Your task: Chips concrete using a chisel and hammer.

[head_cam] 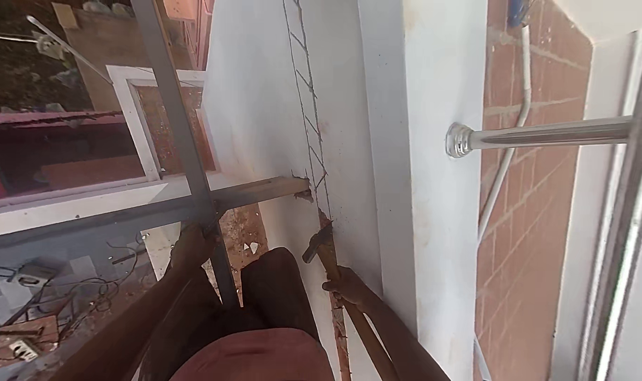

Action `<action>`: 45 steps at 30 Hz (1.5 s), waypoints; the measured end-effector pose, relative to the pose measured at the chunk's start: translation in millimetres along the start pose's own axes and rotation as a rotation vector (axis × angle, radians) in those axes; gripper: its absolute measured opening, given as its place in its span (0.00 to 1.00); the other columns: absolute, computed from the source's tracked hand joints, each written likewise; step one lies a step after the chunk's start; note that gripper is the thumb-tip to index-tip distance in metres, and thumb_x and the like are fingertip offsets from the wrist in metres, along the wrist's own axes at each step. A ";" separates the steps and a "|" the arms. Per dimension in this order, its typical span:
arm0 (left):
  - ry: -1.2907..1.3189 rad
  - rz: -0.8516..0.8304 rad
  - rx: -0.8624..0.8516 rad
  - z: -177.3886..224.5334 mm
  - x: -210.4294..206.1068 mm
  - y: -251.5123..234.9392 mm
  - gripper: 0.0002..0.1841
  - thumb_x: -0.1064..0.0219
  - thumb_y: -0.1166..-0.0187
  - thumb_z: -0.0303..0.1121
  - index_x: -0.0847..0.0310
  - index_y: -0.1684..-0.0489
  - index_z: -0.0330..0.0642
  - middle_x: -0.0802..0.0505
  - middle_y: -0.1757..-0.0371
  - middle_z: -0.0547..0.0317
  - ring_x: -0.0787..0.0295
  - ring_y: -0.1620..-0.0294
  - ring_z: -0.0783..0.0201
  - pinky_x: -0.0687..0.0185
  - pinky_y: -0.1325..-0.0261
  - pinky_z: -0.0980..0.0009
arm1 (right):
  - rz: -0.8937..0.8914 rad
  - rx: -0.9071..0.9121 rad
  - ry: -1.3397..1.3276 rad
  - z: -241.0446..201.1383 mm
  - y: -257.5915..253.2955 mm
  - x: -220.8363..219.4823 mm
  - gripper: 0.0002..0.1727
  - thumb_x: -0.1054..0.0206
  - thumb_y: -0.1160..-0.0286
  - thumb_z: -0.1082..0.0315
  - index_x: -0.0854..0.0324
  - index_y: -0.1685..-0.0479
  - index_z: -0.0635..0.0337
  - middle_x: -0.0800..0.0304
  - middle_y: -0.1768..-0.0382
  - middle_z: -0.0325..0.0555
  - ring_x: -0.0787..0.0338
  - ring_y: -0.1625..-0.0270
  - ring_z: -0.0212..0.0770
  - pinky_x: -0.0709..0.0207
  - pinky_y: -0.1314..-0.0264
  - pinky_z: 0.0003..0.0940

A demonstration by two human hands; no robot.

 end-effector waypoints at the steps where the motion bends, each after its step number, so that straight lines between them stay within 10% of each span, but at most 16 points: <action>1: 0.002 0.012 -0.003 -0.4 1.1 0.4 0.25 0.28 0.20 0.52 0.16 0.43 0.37 0.09 0.44 0.37 0.11 0.38 0.38 0.17 0.41 0.38 | -0.002 0.013 0.001 -0.7 -0.4 -0.8 0.19 0.21 0.33 0.71 0.28 0.50 0.60 0.22 0.78 0.40 0.25 0.86 0.32 0.24 0.82 0.27; 5: -0.008 0.034 -0.024 2.2 15.8 10.2 0.29 0.25 0.23 0.53 0.18 0.38 0.34 0.13 0.35 0.36 0.15 0.32 0.38 0.18 0.37 0.37 | -0.012 0.067 0.041 -2.9 -0.4 -4.0 0.20 0.23 0.32 0.72 0.29 0.48 0.62 0.23 0.78 0.40 0.25 0.86 0.33 0.23 0.81 0.29; 9: 0.134 0.057 -0.103 -2.3 31.1 41.5 0.24 0.38 0.11 0.48 0.18 0.46 0.28 0.10 0.49 0.31 0.12 0.42 0.35 0.22 0.37 0.36 | 0.036 0.114 0.118 -5.7 0.1 -4.1 0.22 0.21 0.33 0.71 0.29 0.47 0.62 0.23 0.75 0.42 0.25 0.86 0.34 0.24 0.82 0.29; 15: 0.890 0.140 -0.033 -41.4 20.6 100.4 0.12 0.48 0.05 0.36 0.28 0.45 0.35 0.25 0.73 0.58 0.30 0.81 0.68 0.28 0.76 0.72 | 0.163 0.178 0.437 -26.2 9.9 -7.5 0.26 0.22 0.32 0.62 0.27 0.40 0.63 0.20 0.65 0.48 0.19 0.77 0.39 0.21 0.72 0.36; 22: 1.315 0.458 -0.249 -16.2 36.0 160.1 0.16 0.53 0.03 0.42 0.30 0.42 0.39 0.12 0.70 0.57 0.09 0.71 0.63 0.09 0.63 0.64 | 0.059 0.293 0.289 -23.9 13.7 -26.3 0.28 0.22 0.30 0.59 0.28 0.37 0.63 0.20 0.67 0.45 0.21 0.82 0.35 0.20 0.77 0.32; 29: 1.271 0.330 -0.588 25.3 56.1 123.5 0.12 0.49 0.05 0.33 0.35 0.33 0.36 0.08 0.57 0.52 0.05 0.58 0.60 0.07 0.47 0.59 | 0.156 0.304 0.201 13.3 68.1 -21.2 0.18 0.25 0.28 0.60 0.25 0.49 0.60 0.21 0.76 0.40 0.21 0.84 0.35 0.20 0.79 0.33; 34: 1.453 0.258 -0.953 73.1 39.7 84.9 0.07 0.40 0.13 0.24 0.31 0.45 0.36 0.05 0.55 0.51 0.04 0.50 0.58 0.08 0.40 0.58 | 0.296 0.374 0.094 7.8 130.3 -10.0 0.14 0.30 0.25 0.60 0.25 0.54 0.59 0.24 0.82 0.37 0.24 0.88 0.34 0.22 0.84 0.30; 45: 1.861 0.180 -1.182 146.6 -28.3 49.3 0.05 0.46 0.13 0.21 0.35 0.50 0.41 0.06 0.57 0.57 0.04 0.52 0.61 0.07 0.44 0.61 | 0.498 0.703 0.374 -94.7 178.3 8.7 0.17 0.31 0.27 0.63 0.22 0.44 0.62 0.12 0.72 0.36 0.18 0.82 0.30 0.21 0.81 0.25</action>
Point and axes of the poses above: each hand's wrist, its own y-axis away from the middle knuckle, its own x-axis out of the back of the hand, z = x × y, the point moved 7 cm from there along -y, towards the middle knuckle
